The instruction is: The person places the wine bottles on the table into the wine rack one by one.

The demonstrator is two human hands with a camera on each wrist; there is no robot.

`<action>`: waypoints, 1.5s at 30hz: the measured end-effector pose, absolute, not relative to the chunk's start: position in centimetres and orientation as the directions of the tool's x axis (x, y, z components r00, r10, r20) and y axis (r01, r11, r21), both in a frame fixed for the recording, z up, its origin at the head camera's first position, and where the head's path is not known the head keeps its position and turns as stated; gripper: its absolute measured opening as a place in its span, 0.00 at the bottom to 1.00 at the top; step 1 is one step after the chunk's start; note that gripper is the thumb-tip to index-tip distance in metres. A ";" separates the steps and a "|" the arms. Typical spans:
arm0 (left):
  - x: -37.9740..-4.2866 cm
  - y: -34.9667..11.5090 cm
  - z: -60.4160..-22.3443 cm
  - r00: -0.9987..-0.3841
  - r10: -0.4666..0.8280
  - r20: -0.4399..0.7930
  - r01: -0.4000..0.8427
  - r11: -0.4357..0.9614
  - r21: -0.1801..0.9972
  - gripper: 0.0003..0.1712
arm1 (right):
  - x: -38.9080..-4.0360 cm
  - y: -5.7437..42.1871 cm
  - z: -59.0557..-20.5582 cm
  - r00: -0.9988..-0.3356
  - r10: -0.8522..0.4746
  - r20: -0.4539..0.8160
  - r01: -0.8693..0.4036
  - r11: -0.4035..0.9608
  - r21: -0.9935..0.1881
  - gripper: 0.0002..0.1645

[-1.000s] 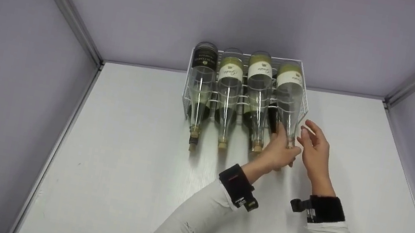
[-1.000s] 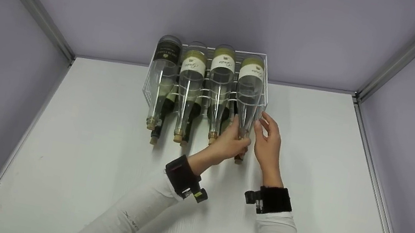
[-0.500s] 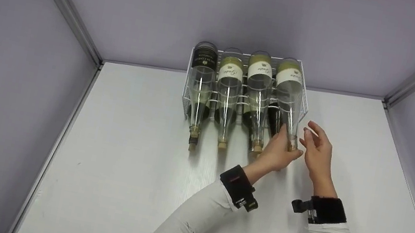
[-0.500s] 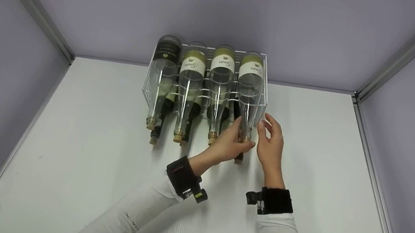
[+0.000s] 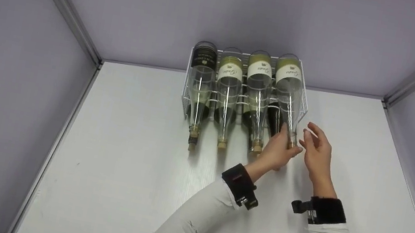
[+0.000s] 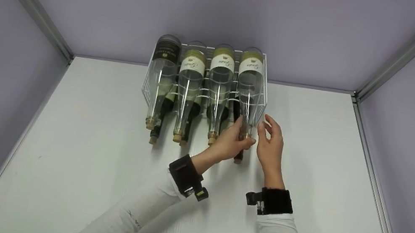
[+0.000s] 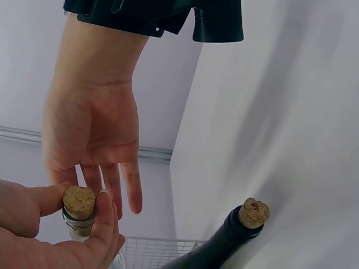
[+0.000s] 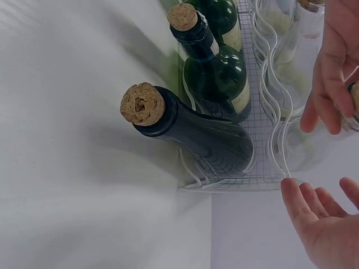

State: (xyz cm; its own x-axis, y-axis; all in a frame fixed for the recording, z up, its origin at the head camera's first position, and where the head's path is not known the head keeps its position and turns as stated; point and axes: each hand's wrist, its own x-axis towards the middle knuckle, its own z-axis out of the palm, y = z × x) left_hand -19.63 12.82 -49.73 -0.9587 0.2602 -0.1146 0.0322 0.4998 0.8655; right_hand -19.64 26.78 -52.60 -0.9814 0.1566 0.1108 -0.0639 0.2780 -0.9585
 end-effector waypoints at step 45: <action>-18.7 -0.2 -42.5 -0.901 0.421 0.104 0.336 0.524 0.783 0.41 | -19.6 31.0 -50.2 -0.985 -0.064 0.159 -0.164 0.623 -0.765 0.36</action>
